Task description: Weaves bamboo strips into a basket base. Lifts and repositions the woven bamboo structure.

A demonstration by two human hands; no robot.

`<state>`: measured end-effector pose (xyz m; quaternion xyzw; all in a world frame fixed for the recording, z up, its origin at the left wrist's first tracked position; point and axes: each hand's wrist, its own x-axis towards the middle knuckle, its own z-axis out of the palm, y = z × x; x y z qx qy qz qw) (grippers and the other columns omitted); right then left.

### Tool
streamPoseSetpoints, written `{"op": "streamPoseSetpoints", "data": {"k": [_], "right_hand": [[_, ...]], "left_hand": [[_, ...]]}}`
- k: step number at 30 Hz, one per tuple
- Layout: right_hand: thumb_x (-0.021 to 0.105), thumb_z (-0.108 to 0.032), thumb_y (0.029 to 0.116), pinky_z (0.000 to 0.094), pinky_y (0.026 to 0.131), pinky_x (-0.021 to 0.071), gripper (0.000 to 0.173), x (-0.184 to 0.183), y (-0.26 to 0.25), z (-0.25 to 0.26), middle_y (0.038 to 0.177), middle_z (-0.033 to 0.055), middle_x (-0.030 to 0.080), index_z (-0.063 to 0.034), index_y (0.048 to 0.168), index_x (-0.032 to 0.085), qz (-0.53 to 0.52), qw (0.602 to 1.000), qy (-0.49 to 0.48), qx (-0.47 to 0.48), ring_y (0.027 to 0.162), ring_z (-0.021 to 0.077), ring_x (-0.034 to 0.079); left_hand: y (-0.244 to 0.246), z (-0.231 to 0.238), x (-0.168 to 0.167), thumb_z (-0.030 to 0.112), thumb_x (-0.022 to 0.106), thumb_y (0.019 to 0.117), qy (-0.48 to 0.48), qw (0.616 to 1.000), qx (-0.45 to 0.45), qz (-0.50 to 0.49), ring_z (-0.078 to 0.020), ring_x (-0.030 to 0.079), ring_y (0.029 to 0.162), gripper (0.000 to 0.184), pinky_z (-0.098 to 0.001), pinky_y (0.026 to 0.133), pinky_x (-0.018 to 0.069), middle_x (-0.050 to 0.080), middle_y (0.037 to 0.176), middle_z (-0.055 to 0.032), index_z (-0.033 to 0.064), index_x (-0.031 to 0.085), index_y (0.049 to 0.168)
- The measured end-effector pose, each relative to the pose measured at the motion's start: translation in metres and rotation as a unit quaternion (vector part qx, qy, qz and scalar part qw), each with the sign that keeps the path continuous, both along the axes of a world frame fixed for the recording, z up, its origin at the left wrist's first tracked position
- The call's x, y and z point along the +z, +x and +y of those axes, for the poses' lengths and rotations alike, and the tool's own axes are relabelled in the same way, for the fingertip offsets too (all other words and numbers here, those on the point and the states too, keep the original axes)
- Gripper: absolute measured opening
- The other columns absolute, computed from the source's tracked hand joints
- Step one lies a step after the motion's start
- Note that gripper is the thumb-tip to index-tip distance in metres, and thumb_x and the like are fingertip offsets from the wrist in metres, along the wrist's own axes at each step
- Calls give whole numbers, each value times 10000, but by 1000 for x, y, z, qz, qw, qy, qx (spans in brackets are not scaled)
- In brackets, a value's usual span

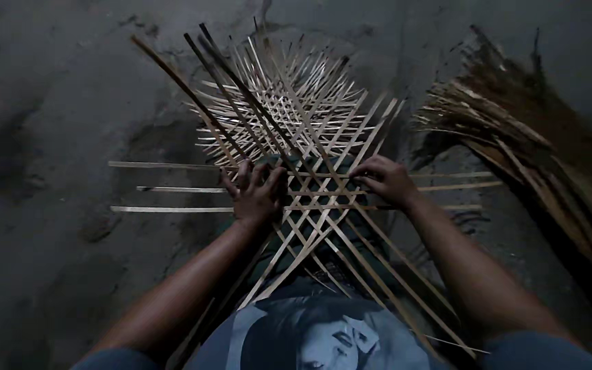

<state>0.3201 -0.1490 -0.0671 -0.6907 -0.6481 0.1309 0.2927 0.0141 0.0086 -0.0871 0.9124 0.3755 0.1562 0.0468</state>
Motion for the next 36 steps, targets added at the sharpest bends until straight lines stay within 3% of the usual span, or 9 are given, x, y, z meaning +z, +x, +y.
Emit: {"op": "streamPoseSetpoints", "data": {"k": [4, 8, 10, 13, 17, 20, 25, 32, 36], "right_hand": [[686, -130, 906, 552, 1031, 490, 230, 10, -41, 5, 1177, 149, 689, -131, 1125, 755, -117, 991, 41, -56, 1175, 368, 616], [659, -345, 970, 521, 1053, 484, 415, 1, -104, 12, 1335, 160, 614, -151, 1337, 676, -112, 989, 24, -91, 1262, 351, 568], [671, -396, 962, 512, 1048, 495, 482, -13, -113, 12, 1391, 169, 575, -157, 1380, 648, -83, 991, 20, -98, 1274, 346, 562], [665, -440, 956, 517, 1081, 468, 497, -21, -111, 11, 1407, 185, 562, -180, 1379, 657, -70, 990, 53, -109, 1305, 354, 540], [663, -490, 937, 565, 1140, 384, 489, -24, -114, 8, 1423, 190, 549, -235, 1354, 679, -97, 983, 54, -145, 1365, 399, 466], [653, -521, 936, 564, 1118, 396, 504, -23, -115, 6, 1402, 159, 569, -281, 1378, 659, -113, 979, 42, -164, 1338, 384, 489], [639, -456, 961, 538, 1092, 421, 494, -27, -112, 5, 1356, 143, 591, -260, 1415, 630, -94, 981, 39, -168, 1288, 356, 522], [622, -464, 965, 525, 1081, 431, 449, -36, -107, 7, 1321, 128, 610, -287, 1376, 664, -101, 978, 57, -174, 1267, 343, 535], [632, -472, 959, 533, 1067, 437, 465, -29, -110, 5, 1343, 141, 587, -281, 1381, 659, -88, 979, 35, -181, 1281, 355, 515]], "left_hand": [[0, 1, 4, 457, 571, 992, -14, 1000, -3, 11, -434, 301, 1495, 399, -809, 1126, 66, 568, 1457, -36, 449, 596, 1390], [-5, 2, -2, 382, 607, 965, -11, 999, -15, -51, -475, 305, 1479, 462, -837, 1101, 60, 583, 1444, -64, 422, 582, 1425], [-10, 2, -2, 457, 559, 992, 4, 995, 16, -94, -434, 284, 1505, 509, -794, 1136, 95, 501, 1523, -88, 369, 509, 1491], [-18, 5, 6, 467, 609, 937, -9, 995, 57, -83, -419, 262, 1513, 596, -777, 1146, 91, 438, 1562, -101, 325, 482, 1503], [-24, 2, 2, 446, 604, 958, 7, 999, 11, -29, -439, 236, 1529, 501, -832, 1105, 59, 457, 1584, -6, 450, 541, 1455], [-20, 1, -4, 446, 590, 960, 36, 999, -1, -20, -425, 289, 1510, 500, -820, 1111, 75, 515, 1534, 3, 430, 545, 1458], [-15, 5, -1, 445, 509, 1003, 3, 999, -27, 26, -406, 274, 1517, 500, -817, 1117, 33, 522, 1520, -1, 513, 463, 1496], [-11, 11, -5, 446, 556, 978, 13, 998, -51, 22, -381, 405, 1435, 443, -767, 1148, 86, 576, 1447, -32, 447, 575, 1420], [-6, 8, 9, 397, 608, 967, -14, 998, -47, 42, -409, 376, 1445, 431, -770, 1147, 82, 557, 1460, -63, 431, 593, 1397]]}}
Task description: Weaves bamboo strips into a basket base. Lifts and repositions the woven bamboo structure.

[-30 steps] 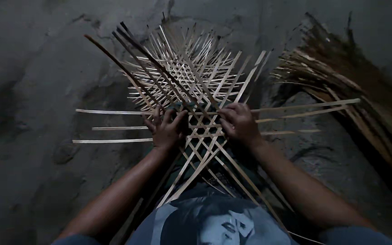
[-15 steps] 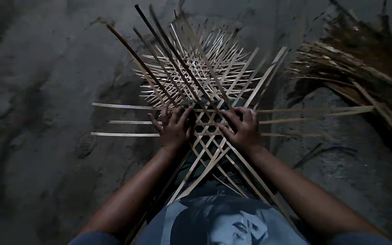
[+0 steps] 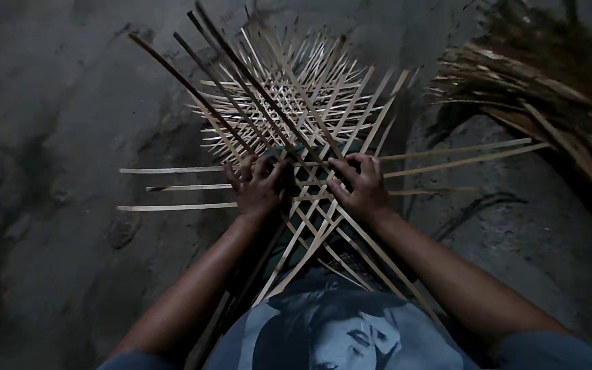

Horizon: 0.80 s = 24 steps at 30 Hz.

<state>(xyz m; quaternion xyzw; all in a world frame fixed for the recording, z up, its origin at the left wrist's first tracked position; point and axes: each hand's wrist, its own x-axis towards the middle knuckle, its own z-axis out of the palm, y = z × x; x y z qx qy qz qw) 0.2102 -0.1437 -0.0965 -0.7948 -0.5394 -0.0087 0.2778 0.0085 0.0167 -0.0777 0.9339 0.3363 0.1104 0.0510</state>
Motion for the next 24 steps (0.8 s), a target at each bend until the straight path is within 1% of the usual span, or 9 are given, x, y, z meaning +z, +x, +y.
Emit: {"op": "streamPoseSetpoints", "data": {"k": [2, 3, 6, 11, 13, 15, 18, 21, 24], "right_hand": [[656, -438, 937, 539, 1069, 434, 505, 6, -1, 0, 1348, 156, 576, -274, 1414, 635, 9, 1000, -11, -2, 1279, 368, 510], [662, -421, 921, 536, 1058, 434, 526, 7, -1, 0, 1339, 158, 579, -281, 1427, 624, 7, 1000, -14, -1, 1266, 369, 514], [654, -428, 913, 532, 1036, 442, 511, 1, -1, 0, 1333, 160, 589, -302, 1408, 639, -6, 1000, -15, 6, 1249, 370, 529], [658, -413, 907, 520, 1041, 448, 453, -3, 0, 0, 1293, 136, 617, -294, 1344, 681, -9, 1000, 3, -12, 1229, 353, 546], [643, -421, 913, 518, 1025, 457, 442, -4, 0, 1, 1293, 132, 619, -303, 1337, 683, -19, 1000, 3, -17, 1232, 354, 548], [628, -432, 931, 520, 1025, 456, 433, -5, -1, 1, 1298, 135, 614, -310, 1343, 678, -22, 1000, -2, -20, 1237, 358, 543], [619, -440, 940, 532, 1036, 450, 425, -5, -1, 1, 1301, 143, 616, -311, 1340, 679, -25, 999, -10, -19, 1245, 367, 543], [625, -439, 942, 543, 1038, 452, 426, -3, 0, 0, 1312, 153, 608, -310, 1345, 675, -22, 999, -22, -13, 1260, 378, 537], [621, -442, 939, 546, 1009, 466, 424, -3, 1, -1, 1313, 155, 604, -311, 1338, 678, -14, 1000, -14, -10, 1245, 375, 543]], "left_hand": [[4, -3, 4, 324, 632, 971, -9, 1000, 6, -18, -420, 374, 1447, 423, -776, 1143, 91, 576, 1433, -73, 436, 612, 1378], [6, -4, 4, 301, 627, 976, -6, 1000, 11, -24, -411, 391, 1437, 411, -773, 1142, 107, 592, 1407, -71, 445, 623, 1361], [10, -7, 3, 248, 620, 985, -12, 999, 27, -38, -391, 442, 1390, 364, -748, 1137, 156, 623, 1344, -71, 421, 660, 1303], [18, -3, -10, 280, 639, 979, 28, 998, 21, -52, -392, 486, 1336, 330, -703, 1140, 209, 624, 1323, -98, 399, 673, 1286], [18, -1, -16, 269, 653, 968, 40, 998, 21, -49, -385, 478, 1343, 341, -690, 1137, 220, 623, 1330, -84, 408, 675, 1278], [17, -1, -20, 261, 658, 962, 55, 997, 19, -57, -370, 495, 1319, 344, -672, 1115, 259, 632, 1309, -67, 413, 677, 1270], [16, -3, -20, 292, 660, 960, 67, 996, 20, -60, -340, 517, 1288, 321, -633, 1091, 308, 635, 1282, -45, 401, 674, 1261], [15, -6, -22, 318, 645, 976, 59, 996, 34, -57, -345, 518, 1277, 318, -634, 1063, 328, 615, 1324, -46, 407, 661, 1282], [13, -7, -20, 314, 650, 967, 49, 996, 36, -63, -359, 506, 1298, 344, -663, 1073, 295, 623, 1331, -56, 437, 667, 1288]]}}
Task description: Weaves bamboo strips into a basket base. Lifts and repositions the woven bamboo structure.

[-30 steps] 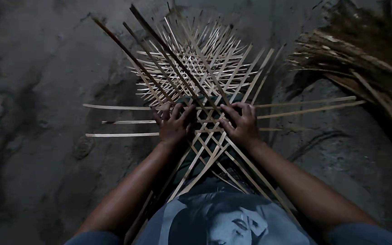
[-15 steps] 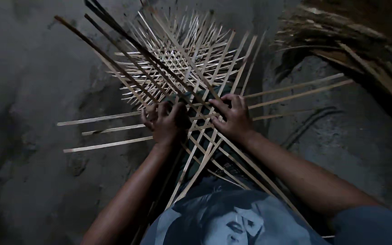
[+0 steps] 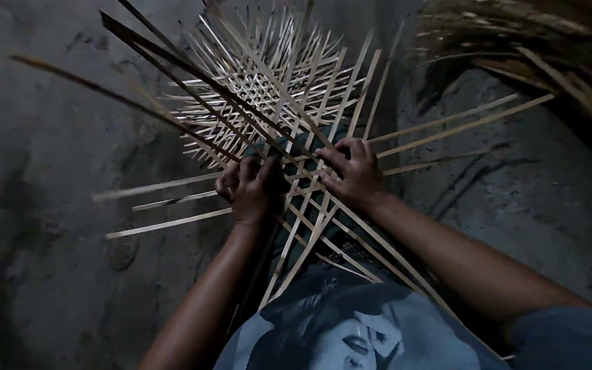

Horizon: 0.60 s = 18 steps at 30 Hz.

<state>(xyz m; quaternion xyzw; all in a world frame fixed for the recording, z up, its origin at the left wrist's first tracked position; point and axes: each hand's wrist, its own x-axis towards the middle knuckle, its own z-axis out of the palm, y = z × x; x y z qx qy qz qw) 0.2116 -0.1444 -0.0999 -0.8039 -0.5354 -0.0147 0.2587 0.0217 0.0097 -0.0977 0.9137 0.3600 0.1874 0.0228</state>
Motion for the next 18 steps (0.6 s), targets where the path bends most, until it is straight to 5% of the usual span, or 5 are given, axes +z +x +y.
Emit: {"op": "streamPoseSetpoints", "data": {"k": [5, 8, 12, 18], "right_hand": [[654, -420, 920, 551, 1001, 472, 481, 9, -4, 0, 1316, 147, 597, -308, 1387, 643, 6, 1000, -6, -5, 1245, 373, 543], [729, -428, 880, 533, 1024, 472, 669, 11, 0, -2, 1278, 170, 619, -200, 1481, 545, 40, 999, 13, -12, 1202, 378, 567], [759, -339, 886, 489, 1095, 443, 758, 19, 12, -4, 1256, 114, 671, -121, 1539, 441, 121, 992, 36, -7, 1205, 297, 601], [707, -301, 932, 513, 1102, 447, 613, 16, 3, -2, 1267, 147, 665, -84, 1472, 515, 66, 998, 16, 2, 1233, 345, 596]], "left_hand": [[-4, 6, 18, 316, 655, 970, -29, 999, -18, -9, -362, 516, 1290, 367, -667, 1066, 298, 687, 1242, -20, 466, 675, 1304], [-6, 7, 20, 352, 609, 979, -51, 999, -12, -14, -356, 538, 1241, 452, -667, 1021, 326, 686, 1221, -29, 446, 588, 1420], [-6, 1, 15, 348, 642, 971, -53, 998, -29, -28, -350, 514, 1251, 401, -674, 1024, 313, 639, 1251, -48, 491, 636, 1346], [-12, -7, 18, 275, 628, 975, -55, 998, -17, -6, -405, 492, 1296, 371, -718, 1015, 301, 622, 1307, -85, 458, 675, 1294]]}}
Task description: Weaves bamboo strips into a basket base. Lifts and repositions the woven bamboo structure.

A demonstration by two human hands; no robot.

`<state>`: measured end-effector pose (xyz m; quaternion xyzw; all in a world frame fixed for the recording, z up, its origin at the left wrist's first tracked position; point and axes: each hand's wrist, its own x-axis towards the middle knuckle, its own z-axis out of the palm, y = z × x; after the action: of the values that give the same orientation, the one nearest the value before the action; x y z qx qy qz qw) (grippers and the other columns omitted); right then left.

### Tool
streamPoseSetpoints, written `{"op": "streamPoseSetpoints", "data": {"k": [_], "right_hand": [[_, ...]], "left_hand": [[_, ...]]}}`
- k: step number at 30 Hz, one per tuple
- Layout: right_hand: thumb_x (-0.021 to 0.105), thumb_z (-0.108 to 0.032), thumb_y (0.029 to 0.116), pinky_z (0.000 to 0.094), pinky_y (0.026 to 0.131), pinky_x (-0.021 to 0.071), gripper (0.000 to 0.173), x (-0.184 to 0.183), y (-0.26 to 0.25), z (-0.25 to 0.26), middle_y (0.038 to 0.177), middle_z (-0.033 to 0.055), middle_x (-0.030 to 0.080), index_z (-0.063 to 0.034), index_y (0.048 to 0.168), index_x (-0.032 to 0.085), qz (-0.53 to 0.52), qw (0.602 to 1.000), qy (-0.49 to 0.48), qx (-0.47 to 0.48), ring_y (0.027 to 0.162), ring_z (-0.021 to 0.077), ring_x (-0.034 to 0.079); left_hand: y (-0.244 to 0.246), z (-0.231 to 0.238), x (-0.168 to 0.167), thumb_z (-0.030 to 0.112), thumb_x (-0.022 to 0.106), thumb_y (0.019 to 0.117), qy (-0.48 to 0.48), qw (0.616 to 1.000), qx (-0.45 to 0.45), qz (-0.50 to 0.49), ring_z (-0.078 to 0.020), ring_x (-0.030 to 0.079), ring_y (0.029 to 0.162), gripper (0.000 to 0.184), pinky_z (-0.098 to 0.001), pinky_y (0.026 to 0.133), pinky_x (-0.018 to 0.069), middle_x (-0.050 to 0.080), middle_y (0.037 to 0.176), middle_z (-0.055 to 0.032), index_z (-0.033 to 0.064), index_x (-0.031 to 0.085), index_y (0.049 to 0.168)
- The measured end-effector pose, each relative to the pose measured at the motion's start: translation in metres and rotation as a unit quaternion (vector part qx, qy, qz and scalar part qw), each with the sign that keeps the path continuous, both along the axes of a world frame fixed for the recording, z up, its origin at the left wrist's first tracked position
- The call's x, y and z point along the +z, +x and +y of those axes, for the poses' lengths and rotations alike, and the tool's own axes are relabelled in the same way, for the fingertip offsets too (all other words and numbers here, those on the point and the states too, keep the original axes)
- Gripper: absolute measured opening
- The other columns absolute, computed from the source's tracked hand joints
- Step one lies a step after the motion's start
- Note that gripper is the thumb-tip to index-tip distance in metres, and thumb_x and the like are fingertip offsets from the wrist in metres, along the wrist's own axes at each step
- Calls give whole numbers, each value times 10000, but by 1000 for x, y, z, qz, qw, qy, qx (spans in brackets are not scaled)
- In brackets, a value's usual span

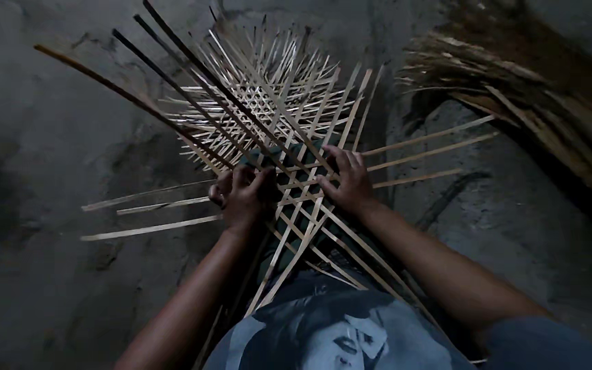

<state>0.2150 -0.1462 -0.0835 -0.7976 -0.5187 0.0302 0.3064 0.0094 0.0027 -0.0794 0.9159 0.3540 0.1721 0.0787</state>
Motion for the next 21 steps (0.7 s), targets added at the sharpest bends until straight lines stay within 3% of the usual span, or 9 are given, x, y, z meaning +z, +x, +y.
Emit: {"op": "streamPoseSetpoints", "data": {"k": [3, 8, 13, 16, 19, 21], "right_hand": [[644, -259, 982, 490, 1052, 488, 484, -7, -4, 1, 1192, 132, 689, -72, 1419, 552, -6, 1000, 17, -15, 1177, 330, 625], [637, -185, 966, 474, 993, 523, 414, -11, -6, 8, 1120, 117, 703, -54, 1352, 563, -16, 998, 18, -57, 1114, 317, 650], [624, -129, 989, 522, 994, 521, 362, -8, -13, 12, 1165, 163, 684, -22, 1330, 561, -8, 997, -10, -75, 1144, 371, 636], [610, -110, 981, 505, 1007, 514, 336, -6, -10, 16, 1164, 163, 689, -16, 1302, 584, 10, 997, -13, -77, 1140, 360, 641], [597, -129, 1004, 536, 1051, 488, 401, 31, 1, 22, 1214, 161, 686, -55, 1395, 550, 91, 985, -136, -55, 1199, 368, 621], [593, -182, 1030, 579, 947, 543, 444, 53, 22, 31, 1136, 151, 716, -108, 1460, 510, 139, 967, -213, -7, 1067, 353, 690]], "left_hand": [[-7, -3, -8, 311, 609, 992, 8, 1000, 7, -7, -388, 495, 1289, 378, -696, 1015, 316, 614, 1319, -75, 486, 651, 1325], [-6, -4, -14, 339, 596, 997, 27, 999, 24, -4, -339, 501, 1276, 368, -654, 1019, 332, 616, 1304, -33, 504, 644, 1322], [-5, -4, -10, 260, 626, 980, 12, 1000, 29, -2, -365, 500, 1281, 421, -663, 1001, 338, 617, 1324, -46, 509, 648, 1319], [-5, -3, -6, 268, 640, 973, 3, 1000, 31, 5, -377, 489, 1299, 410, -679, 988, 339, 607, 1340, -51, 514, 659, 1300], [1, -3, 18, 258, 696, 943, -48, 999, 3, -19, -408, 487, 1276, 349, -678, 987, 349, 584, 1349, -119, 416, 722, 1253], [13, 3, 37, 186, 707, 907, -119, 989, -75, -54, -388, 569, 1179, 410, -622, 918, 466, 620, 1266, -164, 261, 694, 1310]]}}
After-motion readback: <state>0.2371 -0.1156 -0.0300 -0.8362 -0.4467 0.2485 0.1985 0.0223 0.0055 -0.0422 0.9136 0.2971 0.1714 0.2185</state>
